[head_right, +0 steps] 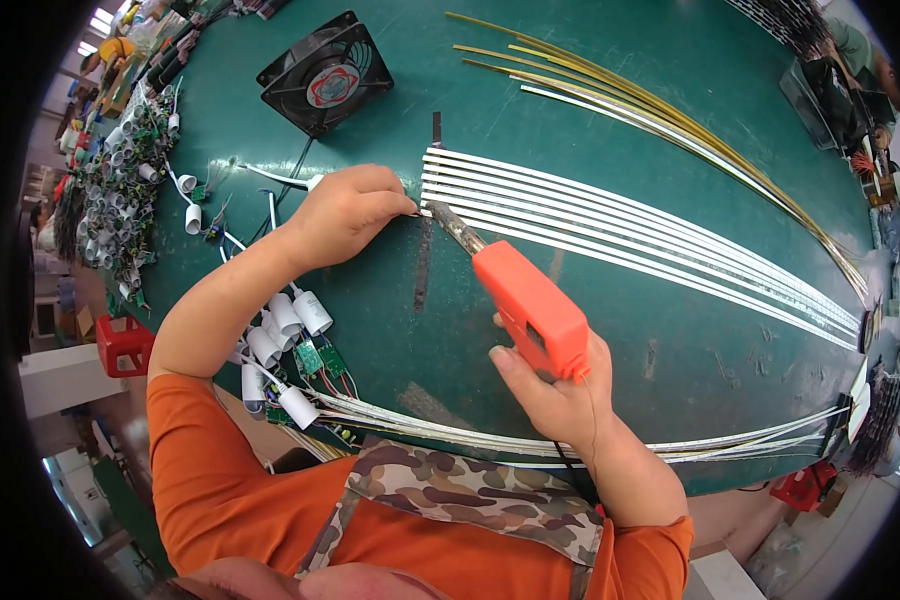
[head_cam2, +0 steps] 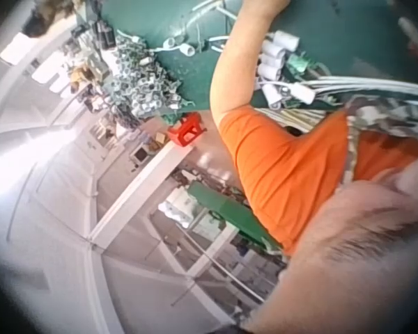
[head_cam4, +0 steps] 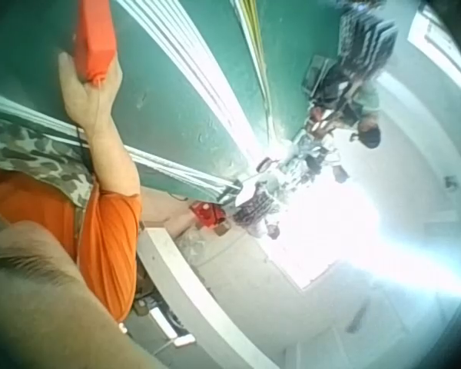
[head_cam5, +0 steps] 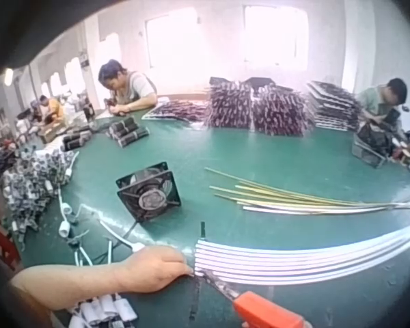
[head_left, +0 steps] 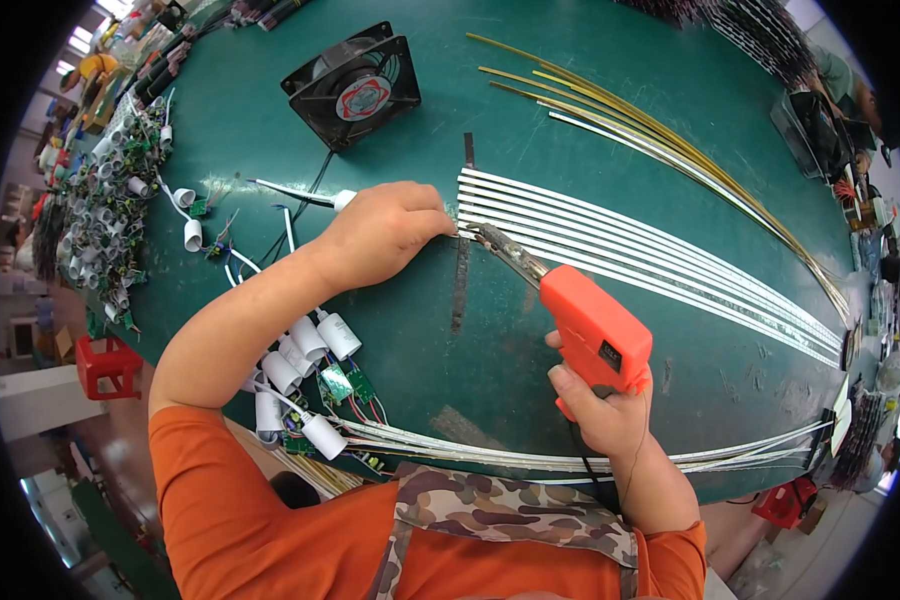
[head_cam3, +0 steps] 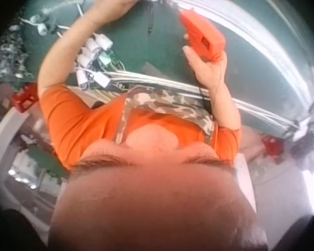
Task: The person assembles LED strips and electronic wires onto circuit boards using a soldering iron, then cools the connections with a cooling fan.
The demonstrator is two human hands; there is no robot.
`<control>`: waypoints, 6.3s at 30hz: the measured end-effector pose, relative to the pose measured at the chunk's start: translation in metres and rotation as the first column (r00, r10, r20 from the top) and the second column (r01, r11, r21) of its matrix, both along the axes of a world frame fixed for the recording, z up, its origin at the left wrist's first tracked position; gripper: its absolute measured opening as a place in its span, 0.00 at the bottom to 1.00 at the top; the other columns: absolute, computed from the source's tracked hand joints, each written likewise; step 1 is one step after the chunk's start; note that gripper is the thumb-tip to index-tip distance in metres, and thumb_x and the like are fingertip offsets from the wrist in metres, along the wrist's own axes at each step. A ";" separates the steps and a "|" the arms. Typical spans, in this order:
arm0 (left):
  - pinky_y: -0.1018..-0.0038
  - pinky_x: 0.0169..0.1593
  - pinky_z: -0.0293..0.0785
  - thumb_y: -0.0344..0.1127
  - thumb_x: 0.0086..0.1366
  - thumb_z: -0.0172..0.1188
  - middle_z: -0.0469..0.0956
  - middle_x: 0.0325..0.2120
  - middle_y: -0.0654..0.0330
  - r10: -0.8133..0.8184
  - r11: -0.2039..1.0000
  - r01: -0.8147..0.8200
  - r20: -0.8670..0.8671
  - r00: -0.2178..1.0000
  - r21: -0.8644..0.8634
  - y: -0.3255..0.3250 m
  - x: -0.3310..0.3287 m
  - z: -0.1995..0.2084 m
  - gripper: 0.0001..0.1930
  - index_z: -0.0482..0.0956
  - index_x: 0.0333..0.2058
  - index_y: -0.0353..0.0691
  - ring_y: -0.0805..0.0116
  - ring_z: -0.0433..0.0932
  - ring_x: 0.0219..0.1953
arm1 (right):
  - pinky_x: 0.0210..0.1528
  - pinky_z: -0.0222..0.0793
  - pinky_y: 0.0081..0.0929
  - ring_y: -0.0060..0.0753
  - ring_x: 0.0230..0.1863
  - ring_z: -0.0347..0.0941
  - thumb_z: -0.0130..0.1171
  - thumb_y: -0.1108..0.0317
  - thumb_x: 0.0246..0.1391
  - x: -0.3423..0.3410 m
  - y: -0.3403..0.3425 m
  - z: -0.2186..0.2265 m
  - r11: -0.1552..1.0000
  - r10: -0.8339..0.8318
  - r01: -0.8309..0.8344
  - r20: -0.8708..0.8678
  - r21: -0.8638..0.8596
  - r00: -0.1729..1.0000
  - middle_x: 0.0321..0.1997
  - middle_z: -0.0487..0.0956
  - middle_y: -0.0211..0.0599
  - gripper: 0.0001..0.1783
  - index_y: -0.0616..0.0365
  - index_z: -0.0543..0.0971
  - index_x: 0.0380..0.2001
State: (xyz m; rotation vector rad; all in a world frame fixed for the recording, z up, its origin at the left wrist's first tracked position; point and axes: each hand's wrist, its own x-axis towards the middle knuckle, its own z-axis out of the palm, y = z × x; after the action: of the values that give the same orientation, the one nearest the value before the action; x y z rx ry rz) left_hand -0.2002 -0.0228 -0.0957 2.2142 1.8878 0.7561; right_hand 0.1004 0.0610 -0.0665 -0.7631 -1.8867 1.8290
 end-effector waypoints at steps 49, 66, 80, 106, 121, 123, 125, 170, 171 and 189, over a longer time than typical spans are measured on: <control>0.63 0.36 0.73 0.26 0.52 0.58 0.75 0.31 0.58 -0.027 1.000 0.028 -0.112 0.993 0.006 0.001 0.003 0.005 0.07 0.79 0.32 0.39 0.57 0.76 0.35 | 0.32 0.69 0.18 0.16 0.31 0.70 0.59 0.79 0.52 0.008 0.001 -0.004 0.999 0.029 -0.027 -0.044 0.047 0.999 0.41 0.78 0.34 0.21 0.65 0.73 0.51; 0.64 0.36 0.74 0.26 0.50 0.57 0.75 0.30 0.61 -0.057 0.996 0.065 -0.134 0.989 0.062 0.002 0.003 0.001 0.08 0.78 0.32 0.41 0.57 0.76 0.35 | 0.38 0.70 0.20 0.18 0.35 0.72 0.61 0.77 0.50 0.001 0.001 -0.002 0.998 0.025 -0.025 0.011 0.061 1.000 0.40 0.79 0.34 0.20 0.64 0.75 0.48; 0.64 0.37 0.74 0.26 0.51 0.57 0.75 0.31 0.62 -0.046 0.998 0.053 -0.144 0.988 0.039 0.004 0.004 0.002 0.08 0.78 0.31 0.42 0.58 0.76 0.36 | 0.34 0.68 0.19 0.18 0.30 0.71 0.63 0.74 0.49 -0.003 0.000 -0.001 0.990 0.029 -0.045 0.116 0.135 0.993 0.33 0.78 0.30 0.13 0.64 0.77 0.39; 0.64 0.40 0.74 0.26 0.52 0.57 0.76 0.32 0.62 -0.030 0.998 0.022 -0.162 0.986 -0.052 0.006 0.005 0.009 0.09 0.80 0.33 0.44 0.59 0.76 0.38 | 0.33 0.66 0.18 0.18 0.29 0.70 0.60 0.78 0.50 0.040 -0.004 0.032 0.973 -0.208 0.202 -0.044 -0.108 0.977 0.30 0.75 0.28 0.21 0.68 0.73 0.50; 0.61 0.45 0.73 0.29 0.56 0.62 0.75 0.38 0.56 0.032 0.999 -0.035 -0.133 0.991 -0.021 -0.001 0.002 0.027 0.13 0.78 0.41 0.41 0.52 0.74 0.42 | 0.32 0.69 0.18 0.16 0.31 0.71 0.59 0.81 0.50 0.058 0.009 0.015 0.963 -0.250 0.225 -0.178 -0.148 0.952 0.47 0.78 0.41 0.25 0.67 0.71 0.54; 0.59 0.47 0.71 0.30 0.55 0.63 0.74 0.40 0.54 0.060 0.993 -0.075 -0.155 0.986 -0.095 -0.012 -0.008 0.029 0.17 0.75 0.45 0.39 0.50 0.73 0.43 | 0.32 0.70 0.18 0.16 0.31 0.71 0.59 0.80 0.50 0.059 0.011 0.016 0.965 -0.226 0.189 -0.214 -0.179 0.950 0.48 0.78 0.41 0.25 0.66 0.70 0.54; 0.60 0.46 0.72 0.30 0.56 0.63 0.75 0.38 0.54 0.097 0.980 -0.134 -0.230 0.968 -0.150 -0.019 -0.014 0.025 0.15 0.76 0.43 0.40 0.51 0.73 0.43 | 0.32 0.70 0.18 0.16 0.31 0.71 0.59 0.80 0.50 0.060 0.010 0.018 0.960 -0.232 0.189 -0.216 -0.205 0.948 0.48 0.78 0.40 0.25 0.66 0.71 0.54; 0.74 0.44 0.73 0.22 0.61 0.54 0.77 0.36 0.59 0.395 0.918 -0.291 0.693 0.603 -0.270 -0.114 -0.042 0.114 0.11 0.70 0.43 0.34 0.73 0.76 0.38 | 0.34 0.72 0.22 0.28 0.33 0.76 0.55 0.55 0.60 0.065 0.012 0.008 0.924 -0.346 0.254 -0.341 -0.286 0.874 0.50 0.76 0.52 0.29 0.68 0.66 0.56; 0.74 0.44 0.73 0.21 0.62 0.52 0.77 0.36 0.59 0.290 0.957 -0.156 0.750 0.594 -0.246 -0.096 -0.023 0.110 0.10 0.70 0.43 0.34 0.74 0.75 0.38 | 0.36 0.74 0.24 0.30 0.35 0.77 0.53 0.52 0.62 0.053 0.008 0.009 0.914 -0.346 0.240 -0.318 -0.327 0.883 0.50 0.76 0.52 0.29 0.67 0.67 0.55; 0.78 0.34 0.72 0.35 0.69 0.55 0.80 0.30 0.56 0.256 0.843 0.477 0.965 0.049 -0.248 0.030 0.119 0.075 0.08 0.68 0.35 0.38 0.74 0.76 0.32 | 0.45 0.73 0.26 0.30 0.42 0.78 0.61 0.79 0.51 0.012 0.005 0.021 0.967 -0.193 0.109 -0.382 -0.230 0.904 0.47 0.77 0.42 0.21 0.66 0.72 0.50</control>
State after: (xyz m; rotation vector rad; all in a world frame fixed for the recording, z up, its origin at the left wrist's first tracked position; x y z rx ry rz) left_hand -0.0816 0.0069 -0.0204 0.7957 0.8542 1.1150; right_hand 0.1124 0.0656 -0.0455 -0.5268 -1.3580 1.9222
